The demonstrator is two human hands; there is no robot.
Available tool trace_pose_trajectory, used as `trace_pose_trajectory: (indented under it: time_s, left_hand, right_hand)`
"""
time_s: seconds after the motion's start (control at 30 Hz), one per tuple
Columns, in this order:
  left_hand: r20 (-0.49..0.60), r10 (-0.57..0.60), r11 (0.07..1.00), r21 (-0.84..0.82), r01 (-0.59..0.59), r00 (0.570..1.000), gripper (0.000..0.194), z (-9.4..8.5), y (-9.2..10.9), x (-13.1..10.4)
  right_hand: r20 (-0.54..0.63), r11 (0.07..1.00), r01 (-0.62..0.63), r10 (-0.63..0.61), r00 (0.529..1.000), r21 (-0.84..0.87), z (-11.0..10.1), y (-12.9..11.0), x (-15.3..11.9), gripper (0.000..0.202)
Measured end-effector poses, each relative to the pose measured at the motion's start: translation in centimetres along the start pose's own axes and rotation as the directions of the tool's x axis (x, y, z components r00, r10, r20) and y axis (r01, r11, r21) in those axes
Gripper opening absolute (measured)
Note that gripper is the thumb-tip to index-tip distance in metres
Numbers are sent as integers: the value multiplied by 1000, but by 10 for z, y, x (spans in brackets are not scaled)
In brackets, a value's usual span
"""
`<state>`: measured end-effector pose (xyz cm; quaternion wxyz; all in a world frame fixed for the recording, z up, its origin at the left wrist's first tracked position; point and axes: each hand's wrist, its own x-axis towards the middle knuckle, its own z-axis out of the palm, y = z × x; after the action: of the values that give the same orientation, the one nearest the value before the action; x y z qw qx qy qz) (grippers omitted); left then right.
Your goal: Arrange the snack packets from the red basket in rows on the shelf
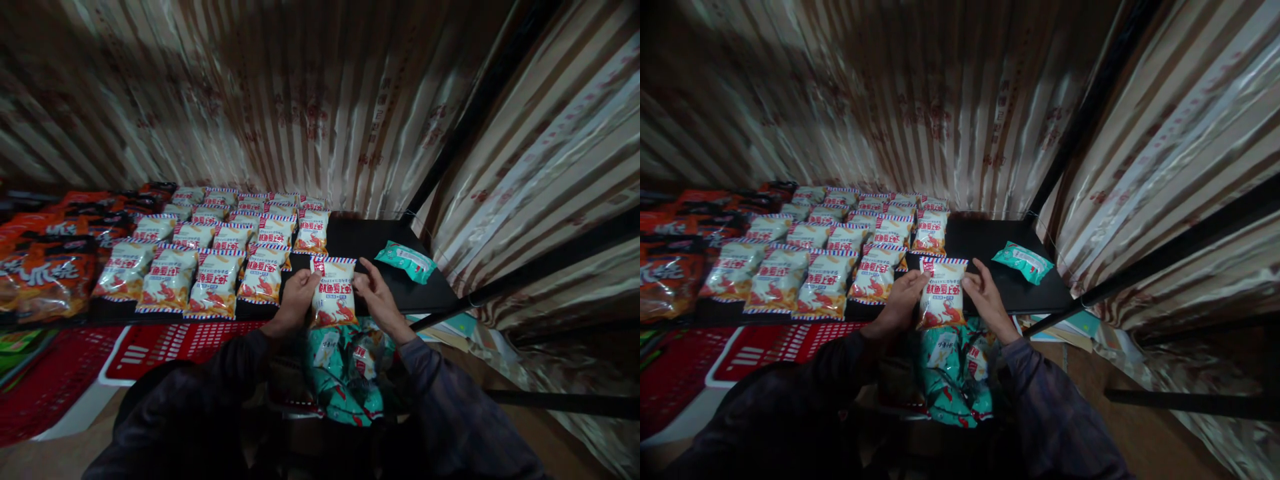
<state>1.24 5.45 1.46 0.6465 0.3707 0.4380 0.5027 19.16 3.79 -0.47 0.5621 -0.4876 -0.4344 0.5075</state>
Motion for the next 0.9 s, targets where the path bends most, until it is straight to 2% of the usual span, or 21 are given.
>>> trace_pose_trajectory:
  time_s: [0.13,0.27,0.43,0.67,0.9]
  left_hand:
    - [-48,69,997,-20,-70,996,44,-4,3,7]
    - [-73,110,991,-74,-116,991,41,-3,5,7]
    - [-117,155,979,-116,-168,981,39,2,7,6]
    - [-161,158,980,-98,-175,974,39,1,5,6]
    - [-159,135,988,-58,-146,978,39,2,4,5]
  right_hand:
    - [103,979,-179,168,980,101,5,6,-12,62]
    - [126,944,-258,236,964,205,17,3,-25,50]
    - [171,903,-344,308,936,258,31,6,-34,43]
    - [139,831,-382,357,924,405,36,17,-36,39]
    - [146,841,-389,360,921,376,41,18,-40,36]
